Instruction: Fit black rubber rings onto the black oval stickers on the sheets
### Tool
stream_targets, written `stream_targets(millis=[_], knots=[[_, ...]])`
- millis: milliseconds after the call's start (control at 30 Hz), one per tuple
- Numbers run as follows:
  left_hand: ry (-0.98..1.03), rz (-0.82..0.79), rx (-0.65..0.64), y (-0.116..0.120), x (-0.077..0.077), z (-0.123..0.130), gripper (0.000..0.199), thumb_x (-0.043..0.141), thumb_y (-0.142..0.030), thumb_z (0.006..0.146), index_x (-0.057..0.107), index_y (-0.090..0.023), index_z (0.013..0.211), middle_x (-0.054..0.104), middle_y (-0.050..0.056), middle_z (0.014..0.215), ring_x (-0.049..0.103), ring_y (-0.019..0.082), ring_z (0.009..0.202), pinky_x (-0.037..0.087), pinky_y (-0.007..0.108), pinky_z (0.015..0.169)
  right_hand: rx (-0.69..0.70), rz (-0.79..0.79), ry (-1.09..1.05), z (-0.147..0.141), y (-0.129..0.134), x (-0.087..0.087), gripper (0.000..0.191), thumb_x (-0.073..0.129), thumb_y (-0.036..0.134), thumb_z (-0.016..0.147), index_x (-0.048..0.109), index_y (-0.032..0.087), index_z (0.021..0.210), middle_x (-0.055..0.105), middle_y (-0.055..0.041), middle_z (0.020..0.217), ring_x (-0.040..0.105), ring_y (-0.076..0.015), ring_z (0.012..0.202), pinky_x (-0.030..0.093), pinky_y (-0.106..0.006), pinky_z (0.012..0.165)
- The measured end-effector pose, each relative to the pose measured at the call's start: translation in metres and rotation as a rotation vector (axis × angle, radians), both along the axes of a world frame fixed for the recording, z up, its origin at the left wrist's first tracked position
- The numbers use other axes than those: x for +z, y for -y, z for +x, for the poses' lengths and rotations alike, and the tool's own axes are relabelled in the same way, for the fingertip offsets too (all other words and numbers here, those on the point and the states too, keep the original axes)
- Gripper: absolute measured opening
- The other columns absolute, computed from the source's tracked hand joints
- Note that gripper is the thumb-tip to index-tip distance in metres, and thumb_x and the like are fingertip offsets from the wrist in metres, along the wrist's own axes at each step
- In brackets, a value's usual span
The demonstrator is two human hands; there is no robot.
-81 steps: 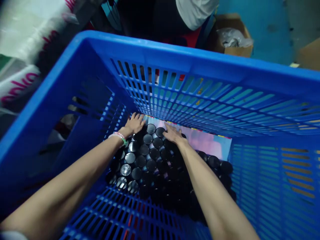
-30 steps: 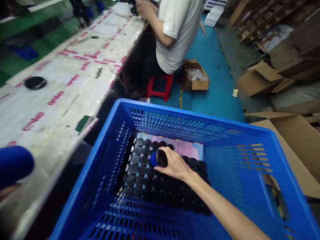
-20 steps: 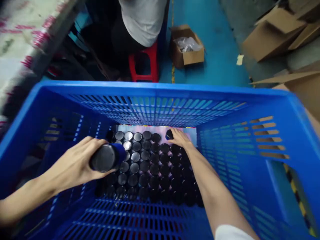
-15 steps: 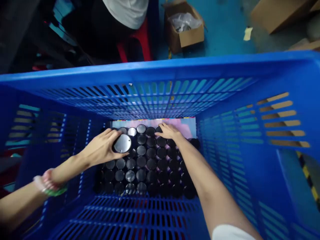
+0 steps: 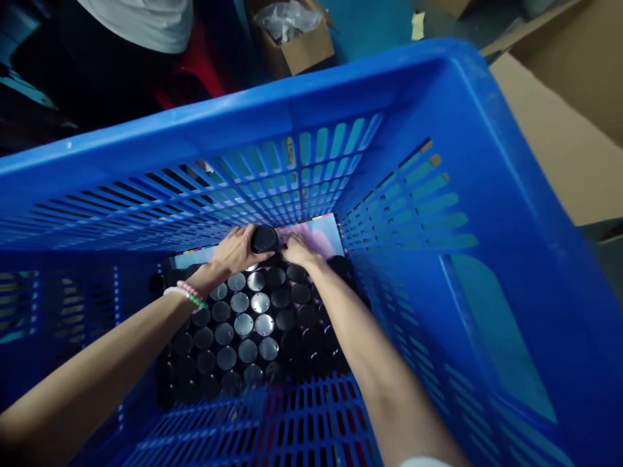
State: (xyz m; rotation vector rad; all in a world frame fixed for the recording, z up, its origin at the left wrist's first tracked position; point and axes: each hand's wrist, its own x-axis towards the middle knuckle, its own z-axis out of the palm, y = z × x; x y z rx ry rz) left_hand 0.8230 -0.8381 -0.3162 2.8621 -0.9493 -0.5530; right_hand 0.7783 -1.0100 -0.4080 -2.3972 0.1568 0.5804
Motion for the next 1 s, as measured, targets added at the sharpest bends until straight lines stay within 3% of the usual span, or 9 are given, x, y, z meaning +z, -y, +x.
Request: stream_targets(millis=[133,233,333,433,533,700,800,900,1000], knots=[[-0.026,-0.027,-0.050,0.046,-0.010,-0.003,0.061,0.061,-0.057,0.079,0.048,-0.013,0.118,0.059,0.014,0.112,0.051,0.032,0.108,0.043,0.040,0.092,-0.218,0.033,-0.005,0.006,0.055,0.007,0.034,0.053,0.037,0.093,0.054,0.016,0.120,0.058,-0.0087,0.118,0.060,-0.0196,0.099,0.051,-0.041,0.084],[-0.071,-0.069,-0.102,0.097,-0.029,-0.014,0.062,0.060,-0.054,0.082,0.045,-0.013,0.125,0.056,0.014,0.117,0.048,0.032,0.113,0.042,0.043,0.094,-0.312,0.047,0.015,0.000,0.095,0.012,0.039,0.051,0.039,0.093,0.051,0.016,0.125,0.058,-0.0094,0.119,0.061,-0.0197,0.098,0.052,-0.041,0.084],[-0.145,-0.090,-0.134,0.141,-0.056,-0.030,0.058,0.058,-0.049,0.086,0.043,-0.015,0.131,0.050,0.013,0.127,0.045,0.031,0.120,0.039,0.049,0.098,-0.330,0.038,0.019,-0.010,0.107,0.007,0.039,0.050,0.039,0.094,0.051,0.017,0.125,0.058,-0.0093,0.120,0.060,-0.0201,0.101,0.051,-0.042,0.086],[-0.246,-0.078,-0.141,0.154,-0.078,-0.038,0.052,0.057,-0.045,0.088,0.046,-0.016,0.129,0.049,0.012,0.128,0.048,0.029,0.117,0.041,0.050,0.097,-0.308,-0.011,-0.037,-0.021,0.099,-0.005,0.034,0.052,0.039,0.093,0.057,0.016,0.118,0.059,-0.0084,0.118,0.059,-0.0204,0.102,0.049,-0.043,0.088],[-0.287,-0.087,-0.128,0.122,-0.086,-0.027,0.045,0.054,-0.043,0.091,0.048,-0.017,0.127,0.052,0.011,0.126,0.053,0.026,0.112,0.044,0.048,0.095,-0.271,-0.076,-0.087,-0.030,0.088,-0.012,0.030,0.052,0.037,0.093,0.058,0.017,0.115,0.057,-0.0085,0.121,0.057,-0.0209,0.106,0.047,-0.044,0.092],[-0.163,0.044,0.092,0.009,-0.078,0.008,0.031,0.052,-0.036,0.093,0.055,-0.016,0.117,0.056,0.010,0.120,0.055,0.024,0.110,0.045,0.047,0.095,-0.220,-0.208,-0.065,-0.034,0.068,-0.003,0.041,0.051,0.038,0.093,0.048,0.022,0.130,0.044,-0.0103,0.138,0.046,-0.0267,0.122,0.038,-0.052,0.100],[-0.130,0.138,0.187,-0.048,-0.080,0.011,0.032,0.055,-0.035,0.092,0.055,-0.016,0.118,0.054,0.010,0.124,0.053,0.026,0.113,0.043,0.050,0.097,-0.092,-0.241,-0.051,-0.034,0.051,0.001,0.048,0.051,0.043,0.092,0.044,0.023,0.135,0.037,-0.0094,0.144,0.034,-0.0310,0.131,0.027,-0.059,0.105],[-0.188,0.150,0.167,-0.071,-0.091,0.001,0.032,0.056,-0.033,0.091,0.055,-0.015,0.117,0.055,0.010,0.123,0.054,0.025,0.113,0.044,0.049,0.096,0.045,-0.257,-0.087,-0.032,0.044,0.001,0.047,0.050,0.049,0.091,0.050,0.023,0.130,0.045,-0.0085,0.138,0.035,-0.0312,0.130,0.024,-0.061,0.106],[-0.228,0.127,0.166,-0.074,-0.099,-0.004,0.033,0.055,-0.034,0.092,0.055,-0.016,0.118,0.055,0.010,0.123,0.055,0.024,0.111,0.046,0.048,0.095,0.114,-0.296,-0.121,-0.028,0.046,0.003,0.047,0.048,0.051,0.090,0.052,0.023,0.128,0.049,-0.0089,0.134,0.039,-0.0319,0.127,0.024,-0.064,0.104]])
